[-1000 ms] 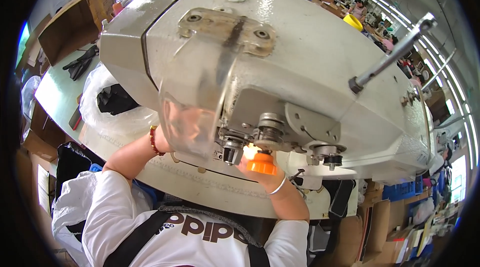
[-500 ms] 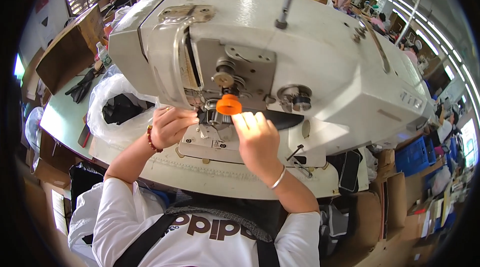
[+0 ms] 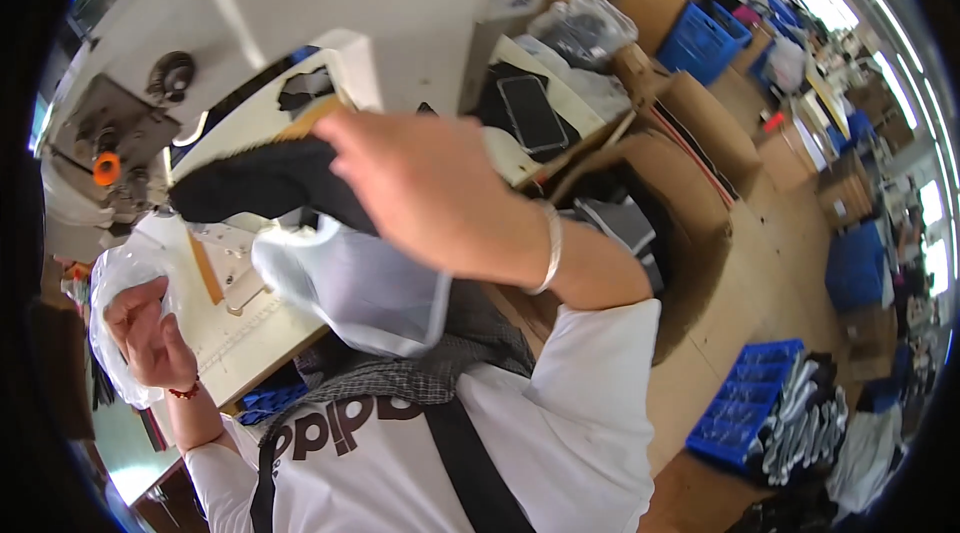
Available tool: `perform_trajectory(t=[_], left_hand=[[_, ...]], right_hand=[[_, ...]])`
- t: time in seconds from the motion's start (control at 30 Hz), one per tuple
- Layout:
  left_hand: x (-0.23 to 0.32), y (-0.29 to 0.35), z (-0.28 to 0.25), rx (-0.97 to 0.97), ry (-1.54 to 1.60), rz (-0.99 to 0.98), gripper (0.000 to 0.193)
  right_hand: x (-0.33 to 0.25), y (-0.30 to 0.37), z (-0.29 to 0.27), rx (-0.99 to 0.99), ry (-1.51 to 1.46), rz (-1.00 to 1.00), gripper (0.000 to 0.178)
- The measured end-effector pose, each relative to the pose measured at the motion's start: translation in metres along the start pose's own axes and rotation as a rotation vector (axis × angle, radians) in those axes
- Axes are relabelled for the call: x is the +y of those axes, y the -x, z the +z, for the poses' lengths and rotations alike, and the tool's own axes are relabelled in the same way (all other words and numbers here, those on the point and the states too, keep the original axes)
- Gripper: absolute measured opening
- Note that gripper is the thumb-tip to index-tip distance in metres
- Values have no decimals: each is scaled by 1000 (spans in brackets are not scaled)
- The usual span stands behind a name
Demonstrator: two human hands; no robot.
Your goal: Stitching pieces of a shoe upper using an industrial sewing machine.
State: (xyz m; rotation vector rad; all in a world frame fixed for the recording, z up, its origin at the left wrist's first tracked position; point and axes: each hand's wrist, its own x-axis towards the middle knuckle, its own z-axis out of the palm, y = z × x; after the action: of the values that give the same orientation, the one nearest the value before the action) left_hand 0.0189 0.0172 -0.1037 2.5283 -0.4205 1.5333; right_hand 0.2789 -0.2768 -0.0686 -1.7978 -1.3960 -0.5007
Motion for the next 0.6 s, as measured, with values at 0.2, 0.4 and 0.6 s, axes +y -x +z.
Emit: perform_trajectory(t=[0.2, 0.4, 0.6], left_hand=[[2, 9, 14, -205, -10, -82, 19], [-9, 6, 24, -370, -55, -143, 26], [-7, 0, 19, -677, 22, -312, 33]], right_hand=[[46, 62, -126, -86, 137, 467, 24], [70, 139, -215, 61, 398, 749, 26], [135, 222, -240, 20, 749, 937, 26]])
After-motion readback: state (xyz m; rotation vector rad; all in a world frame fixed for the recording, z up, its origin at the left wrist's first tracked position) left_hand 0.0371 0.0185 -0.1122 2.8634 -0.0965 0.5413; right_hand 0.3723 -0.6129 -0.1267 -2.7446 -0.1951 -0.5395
